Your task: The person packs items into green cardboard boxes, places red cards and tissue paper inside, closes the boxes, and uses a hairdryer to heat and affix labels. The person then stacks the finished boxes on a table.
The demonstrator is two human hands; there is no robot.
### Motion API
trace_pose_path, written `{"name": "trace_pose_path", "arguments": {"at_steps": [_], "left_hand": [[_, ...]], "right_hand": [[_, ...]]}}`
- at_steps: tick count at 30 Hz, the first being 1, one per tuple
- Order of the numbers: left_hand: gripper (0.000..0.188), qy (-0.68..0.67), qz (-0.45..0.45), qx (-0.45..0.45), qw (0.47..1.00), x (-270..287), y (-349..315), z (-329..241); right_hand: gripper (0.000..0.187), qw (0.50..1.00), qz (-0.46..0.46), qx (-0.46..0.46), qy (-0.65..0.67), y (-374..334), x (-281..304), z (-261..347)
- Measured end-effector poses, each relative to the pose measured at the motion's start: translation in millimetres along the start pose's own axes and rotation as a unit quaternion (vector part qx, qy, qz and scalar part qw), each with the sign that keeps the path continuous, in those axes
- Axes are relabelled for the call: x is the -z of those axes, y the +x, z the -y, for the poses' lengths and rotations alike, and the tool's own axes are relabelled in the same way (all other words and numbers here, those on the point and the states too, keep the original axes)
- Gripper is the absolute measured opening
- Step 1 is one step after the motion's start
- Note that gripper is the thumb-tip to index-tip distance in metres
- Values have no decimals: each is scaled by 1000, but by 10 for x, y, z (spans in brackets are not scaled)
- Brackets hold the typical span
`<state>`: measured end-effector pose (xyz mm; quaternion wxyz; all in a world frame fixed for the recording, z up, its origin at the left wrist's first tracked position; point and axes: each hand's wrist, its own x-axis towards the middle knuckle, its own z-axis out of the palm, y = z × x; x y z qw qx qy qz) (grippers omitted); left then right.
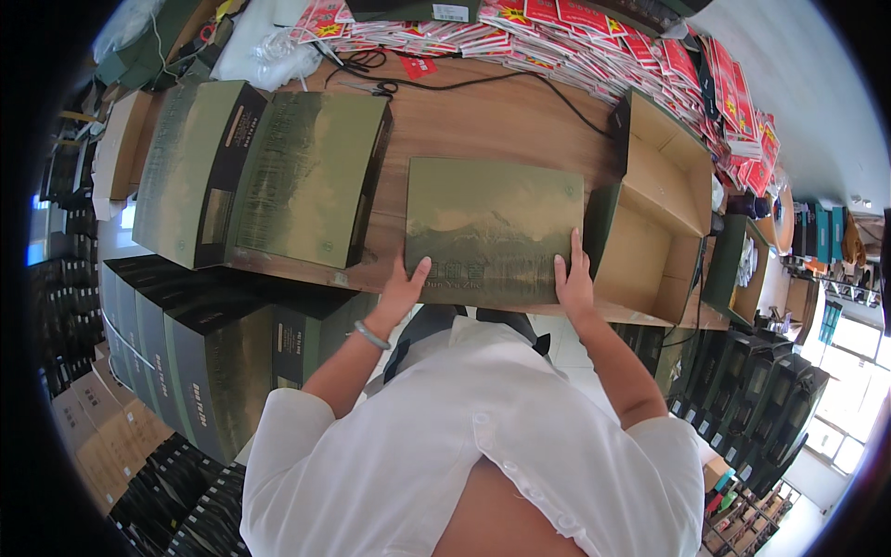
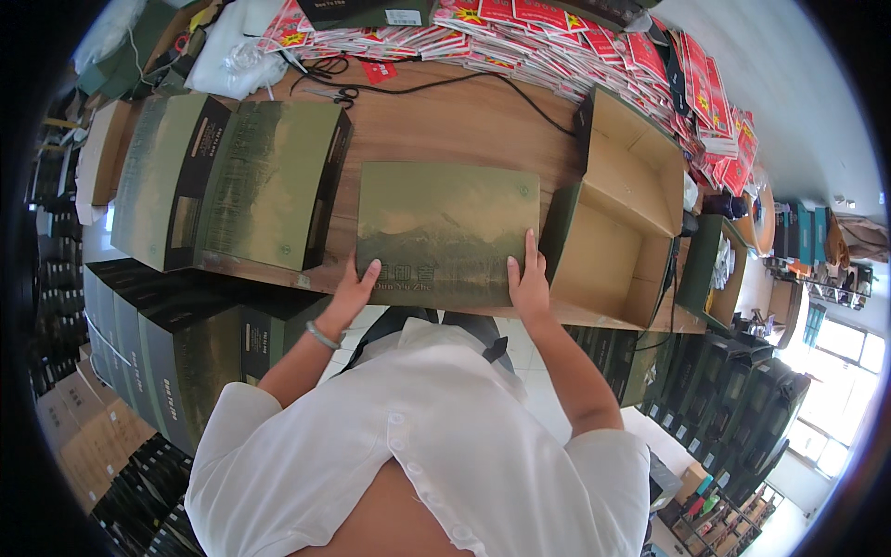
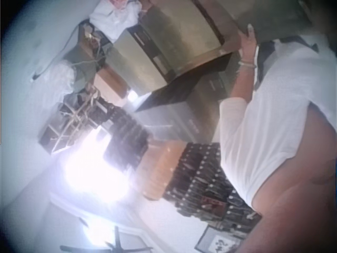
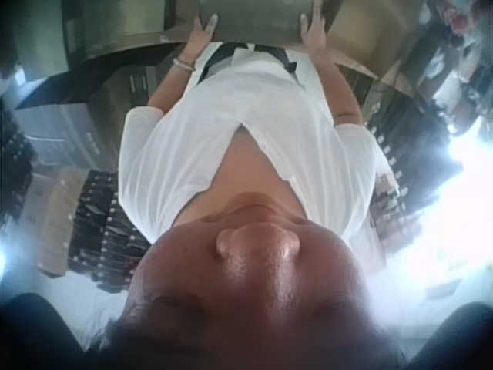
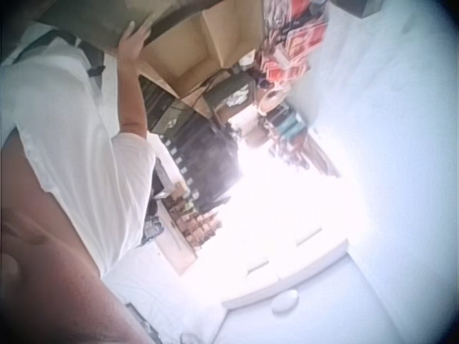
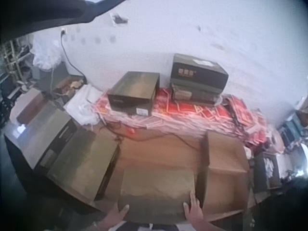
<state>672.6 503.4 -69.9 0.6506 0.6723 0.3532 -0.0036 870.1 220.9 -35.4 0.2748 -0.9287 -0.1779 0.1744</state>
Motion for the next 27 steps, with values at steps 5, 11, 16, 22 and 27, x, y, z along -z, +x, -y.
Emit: {"name": "trace_pose_path", "arguments": {"at_steps": [5,11,16,22,27], "left_hand": [[75,87,-64,-66,992,-47,142,65],[67,14,-23,-11,1000,378,651,-75],[57,-214,-69,51,973,475,853,126],[60,-594,-63,134,791,243,362,546],[62,-605,145,48,781,-29,-33,706]], "right_hand": [[72,994,-70,-39,70,-52,-108,43],[74,977,-133,44,161,-203,62,457],[69,981,-111,147,59,-409,604,1583],[65,926,-81,364,-58,-341,608,2264],[57,879,-3,475,39,-144,152,2641]]}}
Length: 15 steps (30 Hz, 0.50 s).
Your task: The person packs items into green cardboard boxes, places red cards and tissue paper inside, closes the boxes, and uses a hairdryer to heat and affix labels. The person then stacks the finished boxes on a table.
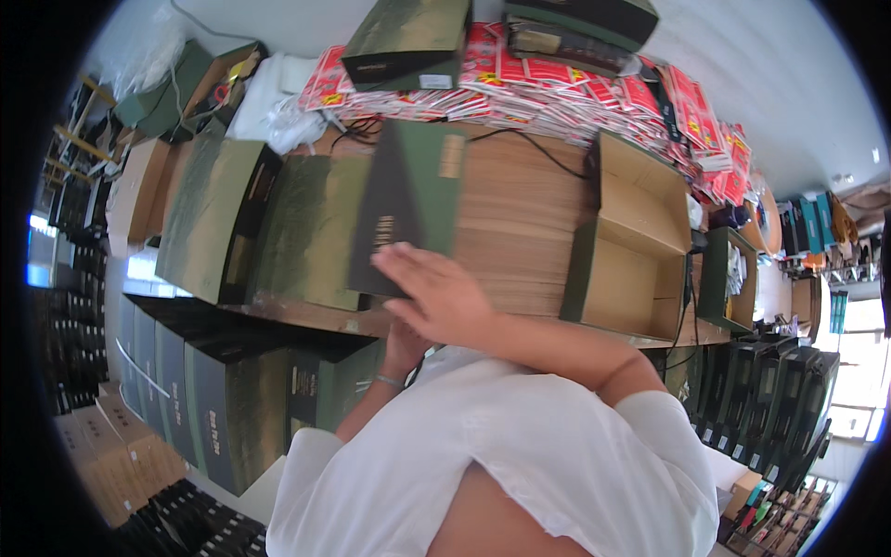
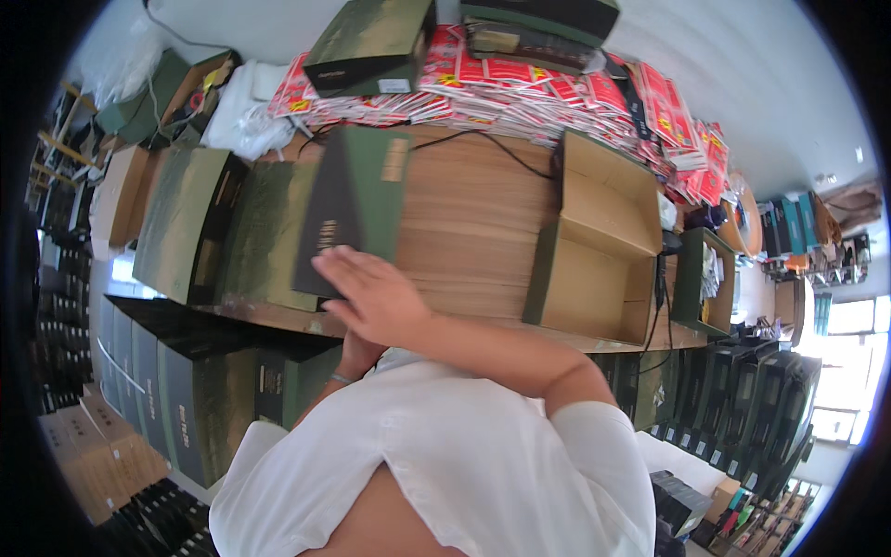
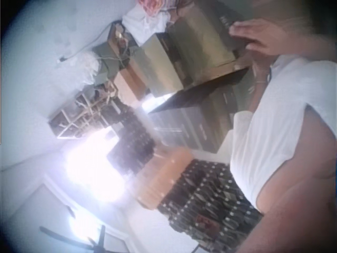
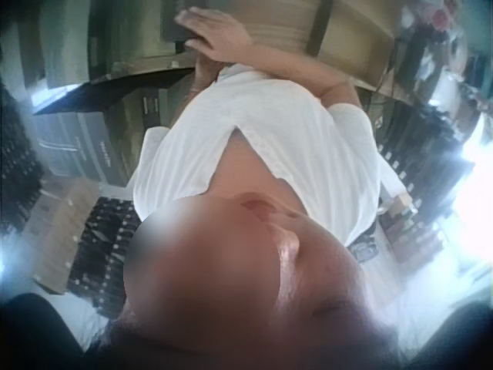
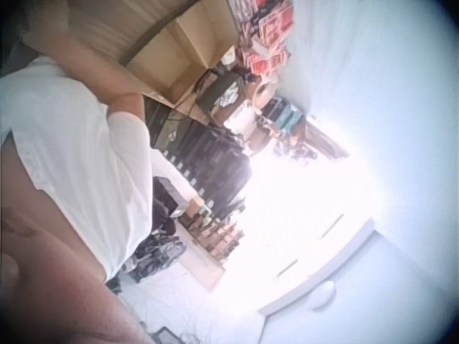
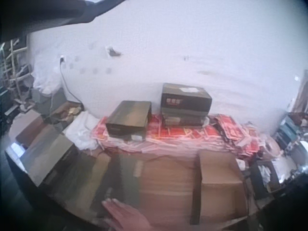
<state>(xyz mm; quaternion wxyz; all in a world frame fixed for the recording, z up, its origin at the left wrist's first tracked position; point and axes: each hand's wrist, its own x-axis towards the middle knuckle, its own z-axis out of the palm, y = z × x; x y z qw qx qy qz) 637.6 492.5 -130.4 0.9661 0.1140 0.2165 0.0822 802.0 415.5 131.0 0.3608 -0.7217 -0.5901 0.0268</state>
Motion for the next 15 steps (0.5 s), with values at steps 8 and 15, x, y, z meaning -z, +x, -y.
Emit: {"name": "trace_pose_path", "arguments": {"at_steps": [8,15], "left_hand": [[61,423,-56,5,904,-315,116,218],[70,545,-54,139,825,-1352,591,1529]], "right_hand": [[47,987,-39,23,153,-199,459,-527],[52,812,-231,-449,-294,-2461,1998,-3689]]}}
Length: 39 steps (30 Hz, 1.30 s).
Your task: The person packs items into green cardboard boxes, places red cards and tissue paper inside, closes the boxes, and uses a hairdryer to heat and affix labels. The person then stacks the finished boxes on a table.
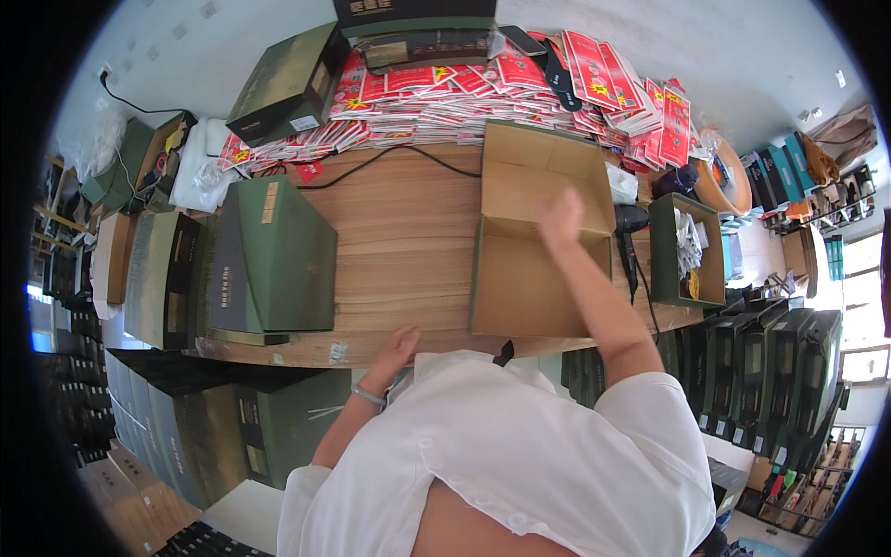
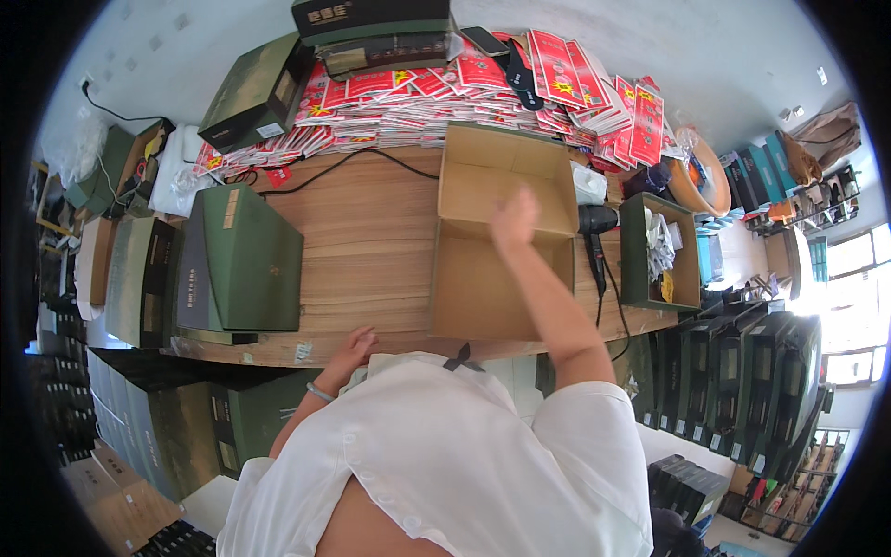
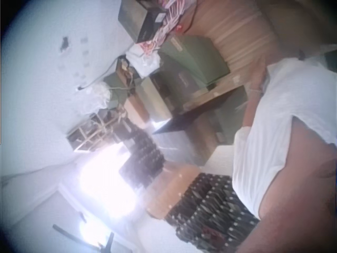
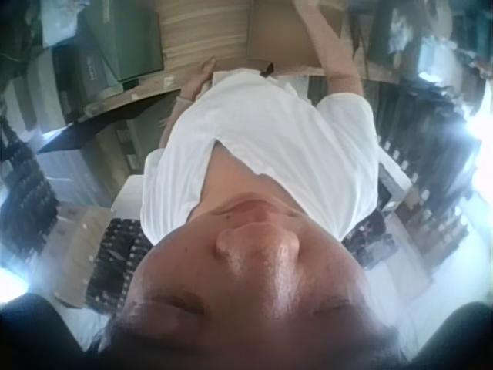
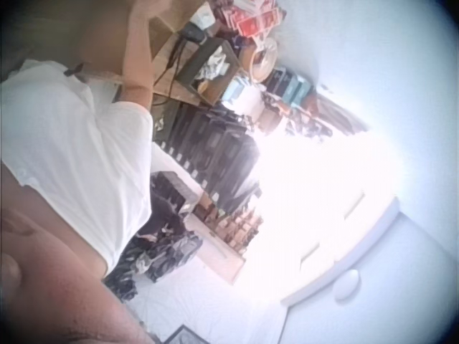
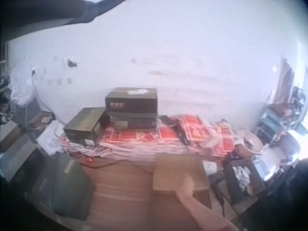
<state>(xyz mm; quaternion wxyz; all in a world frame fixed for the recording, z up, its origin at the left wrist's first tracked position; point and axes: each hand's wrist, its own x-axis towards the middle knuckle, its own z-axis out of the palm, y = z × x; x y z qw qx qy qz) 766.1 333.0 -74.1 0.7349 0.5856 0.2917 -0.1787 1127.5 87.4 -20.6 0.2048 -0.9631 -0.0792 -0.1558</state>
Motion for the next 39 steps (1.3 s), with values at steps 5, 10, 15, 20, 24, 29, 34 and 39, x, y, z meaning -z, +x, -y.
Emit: {"name": "trace_pose_path", "arguments": {"at_steps": [5,10,15,20,24,29,34,39], "left_hand": [[73,61,-71,14,995,-1193,236,-418],[63,43,-78,-75,993,-1247,570,27],[56,66,-174,-59,981,-981,232,95],[56,-40,-236,-102,965,-893,338,22],[73,-82,-259,-57,961,-412,550,256],[77,-91,-201,-55,974,-436,237,-454],[79,91,-77,-123,985,-626,440,-506],[89,105,-34,-156,982,-445,854,-64]], "right_hand": [[61,967,179,-167,-70,533,253,-1368],[45,961,251,-112,21,499,-66,-1984],[40,947,169,-64,266,-181,46,-1687],[42,918,132,66,368,-359,-4,-1907],[48,939,103,-103,310,-577,242,-2050],[58,821,198,-360,397,-1192,707,-1992],[75,807,280,-379,355,-1712,875,-1191],[71,839,208,-336,374,-1894,574,-1158]]}}
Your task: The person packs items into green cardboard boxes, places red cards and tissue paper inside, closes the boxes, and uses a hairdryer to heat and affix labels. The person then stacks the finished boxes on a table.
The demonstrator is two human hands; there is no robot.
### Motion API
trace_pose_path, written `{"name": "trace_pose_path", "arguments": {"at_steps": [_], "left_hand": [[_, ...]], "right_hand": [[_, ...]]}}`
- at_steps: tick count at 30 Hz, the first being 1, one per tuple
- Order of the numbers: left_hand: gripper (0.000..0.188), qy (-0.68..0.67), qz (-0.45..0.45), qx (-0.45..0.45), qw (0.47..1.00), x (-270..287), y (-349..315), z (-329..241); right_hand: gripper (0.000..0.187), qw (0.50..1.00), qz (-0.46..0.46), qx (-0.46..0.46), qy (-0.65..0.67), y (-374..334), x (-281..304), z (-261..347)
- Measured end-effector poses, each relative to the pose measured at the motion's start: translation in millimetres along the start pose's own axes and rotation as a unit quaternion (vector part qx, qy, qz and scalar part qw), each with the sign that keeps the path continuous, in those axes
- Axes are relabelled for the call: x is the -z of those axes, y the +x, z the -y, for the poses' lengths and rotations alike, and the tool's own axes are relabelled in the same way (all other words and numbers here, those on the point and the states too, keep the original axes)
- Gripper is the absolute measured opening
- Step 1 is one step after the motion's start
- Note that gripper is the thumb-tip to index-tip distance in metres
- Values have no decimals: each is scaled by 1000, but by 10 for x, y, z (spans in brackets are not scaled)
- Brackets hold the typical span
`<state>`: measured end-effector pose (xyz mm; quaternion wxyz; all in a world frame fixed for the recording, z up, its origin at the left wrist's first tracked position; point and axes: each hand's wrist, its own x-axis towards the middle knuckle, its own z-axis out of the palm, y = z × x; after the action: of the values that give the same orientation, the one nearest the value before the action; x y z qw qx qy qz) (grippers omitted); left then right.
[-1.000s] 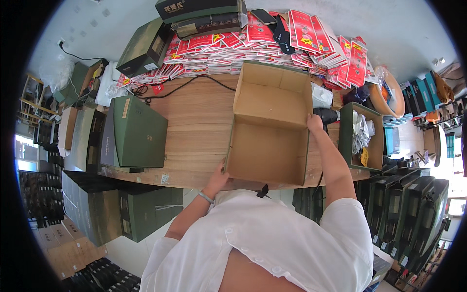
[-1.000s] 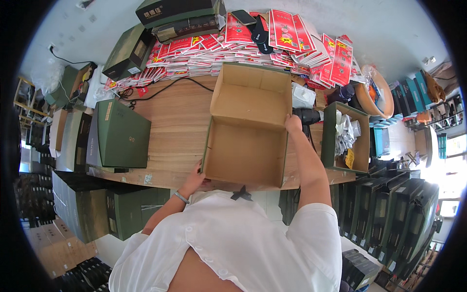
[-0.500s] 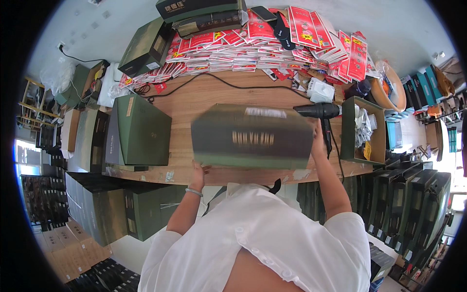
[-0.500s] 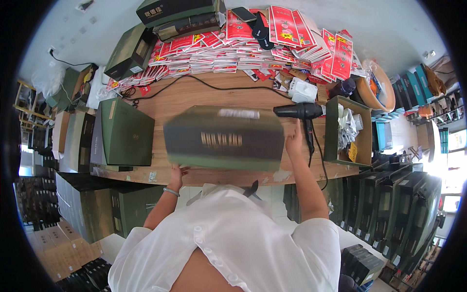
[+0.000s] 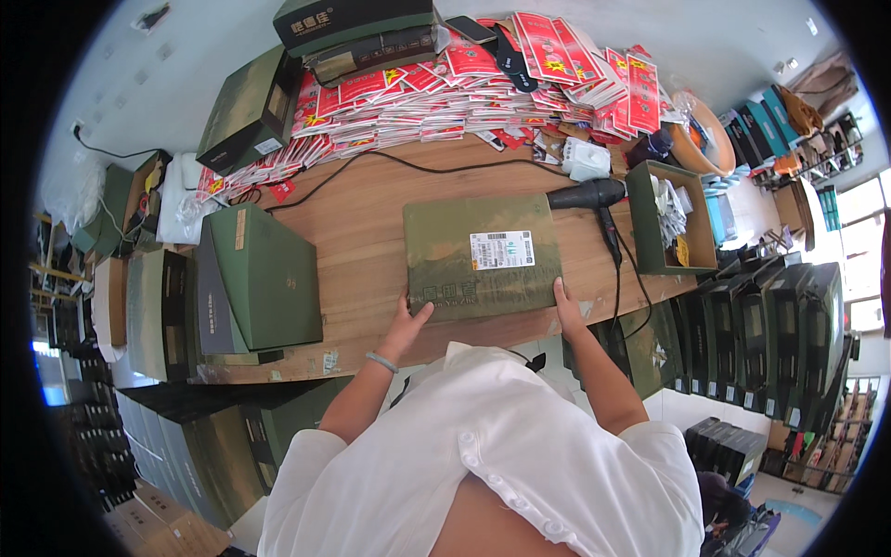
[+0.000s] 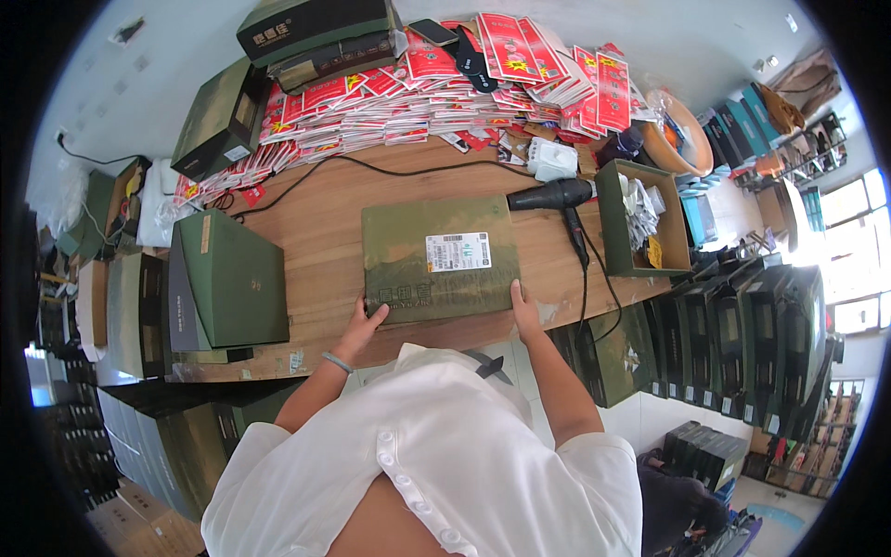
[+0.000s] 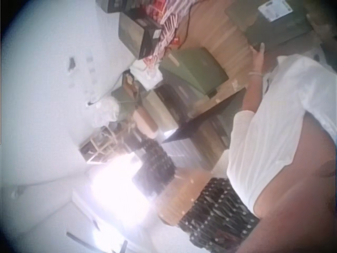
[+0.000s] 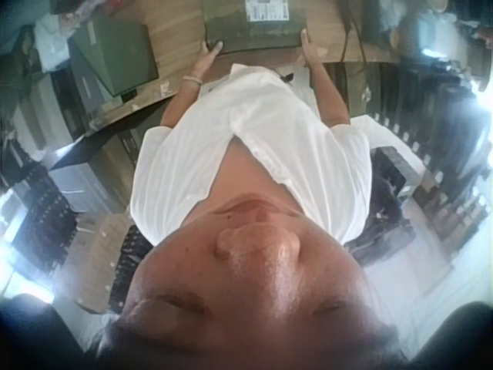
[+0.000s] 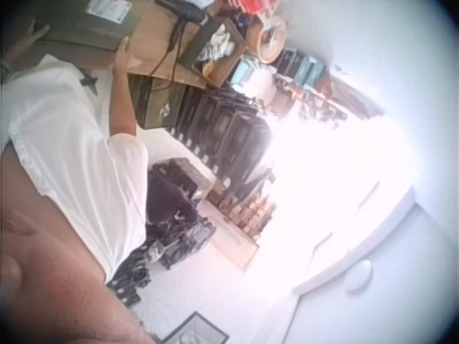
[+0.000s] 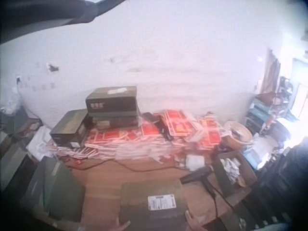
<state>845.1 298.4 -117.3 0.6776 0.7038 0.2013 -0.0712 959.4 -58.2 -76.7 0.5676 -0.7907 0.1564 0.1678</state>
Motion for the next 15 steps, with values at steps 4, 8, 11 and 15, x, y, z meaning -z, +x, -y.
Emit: {"name": "trace_pose_path", "arguments": {"at_steps": [4,8,11,15], "left_hand": [[84,-115,14,90,989,378,-88,16],[88,12,-14,121,992,1166,-194,89],[79,-37,-109,68,991,1215,-451,-1436],[75,39,-155,-48,986,1142,-766,-2575]], "right_hand": [[59,996,11,85,6,-498,-85,612],[53,939,101,321,-66,-1011,-94,1201],[42,964,28,261,-36,-1004,-145,1349],[51,954,-157,206,-151,304,208,534]]}}
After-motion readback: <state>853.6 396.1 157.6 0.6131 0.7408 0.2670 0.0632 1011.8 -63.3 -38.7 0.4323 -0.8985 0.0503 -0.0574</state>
